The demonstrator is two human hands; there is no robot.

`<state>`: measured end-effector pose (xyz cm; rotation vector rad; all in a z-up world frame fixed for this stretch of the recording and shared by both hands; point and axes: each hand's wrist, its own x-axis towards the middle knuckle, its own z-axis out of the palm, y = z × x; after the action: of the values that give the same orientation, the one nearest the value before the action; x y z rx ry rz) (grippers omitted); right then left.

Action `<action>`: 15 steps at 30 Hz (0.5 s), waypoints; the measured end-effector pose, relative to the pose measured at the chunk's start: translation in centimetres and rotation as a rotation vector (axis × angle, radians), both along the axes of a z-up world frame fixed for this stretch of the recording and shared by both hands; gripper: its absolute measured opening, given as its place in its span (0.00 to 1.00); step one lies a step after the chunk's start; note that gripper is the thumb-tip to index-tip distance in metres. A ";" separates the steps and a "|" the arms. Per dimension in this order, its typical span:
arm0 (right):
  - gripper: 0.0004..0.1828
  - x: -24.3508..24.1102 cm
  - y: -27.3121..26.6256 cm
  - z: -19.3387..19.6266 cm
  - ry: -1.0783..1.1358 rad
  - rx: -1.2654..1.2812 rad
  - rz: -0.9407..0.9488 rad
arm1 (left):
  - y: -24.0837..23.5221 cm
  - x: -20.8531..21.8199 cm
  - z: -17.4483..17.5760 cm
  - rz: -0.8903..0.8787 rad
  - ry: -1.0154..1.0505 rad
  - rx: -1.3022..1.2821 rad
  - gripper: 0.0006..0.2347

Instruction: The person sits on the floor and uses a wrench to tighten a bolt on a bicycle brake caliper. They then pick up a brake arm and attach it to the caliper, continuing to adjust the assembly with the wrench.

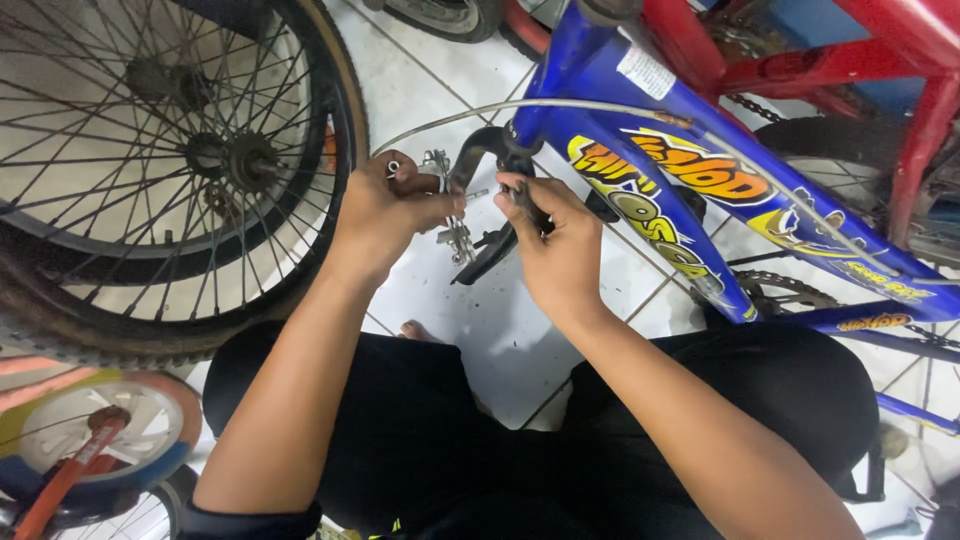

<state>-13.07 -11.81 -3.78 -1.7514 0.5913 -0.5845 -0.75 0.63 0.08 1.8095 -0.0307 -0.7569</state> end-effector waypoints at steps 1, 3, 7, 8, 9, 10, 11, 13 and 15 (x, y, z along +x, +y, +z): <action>0.08 0.3 0.2 0.0 -0.039 -0.045 0.012 | 0.4 0.0 0.2 -0.040 -0.018 -0.025 0.21; 0.08 0.5 0.6 0.5 -0.052 -0.005 0.057 | 0.8 -0.1 1.1 -0.034 0.003 -0.065 0.21; 0.08 0.5 0.6 0.6 -0.078 0.078 0.140 | 1.5 0.0 1.3 -0.068 0.008 -0.158 0.20; 0.08 0.4 0.7 0.6 -0.074 0.077 0.142 | 1.6 0.1 1.3 -0.066 0.011 -0.160 0.20; 0.08 0.5 0.6 0.7 -0.073 0.086 0.135 | 1.6 0.2 1.4 -0.067 0.017 -0.178 0.21; 0.08 0.5 0.6 0.8 -0.073 0.095 0.128 | 1.5 0.4 1.4 -0.069 0.023 -0.196 0.21; 0.08 0.6 0.4 0.9 -0.073 0.091 0.129 | 1.5 0.5 1.3 -0.068 0.022 -0.199 0.21; 0.07 0.7 0.0 0.9 -0.094 0.064 0.162 | 1.6 0.6 1.1 -0.092 0.030 -0.238 0.21; 0.06 1.1 -0.3 2.0 -0.105 0.018 0.222 | 1.6 0.8 0.6 -0.113 0.030 -0.250 0.22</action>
<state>-11.98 -12.09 -1.77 -1.7297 0.3222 -0.5101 0.01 2.26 0.70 1.5682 -0.2004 -0.8218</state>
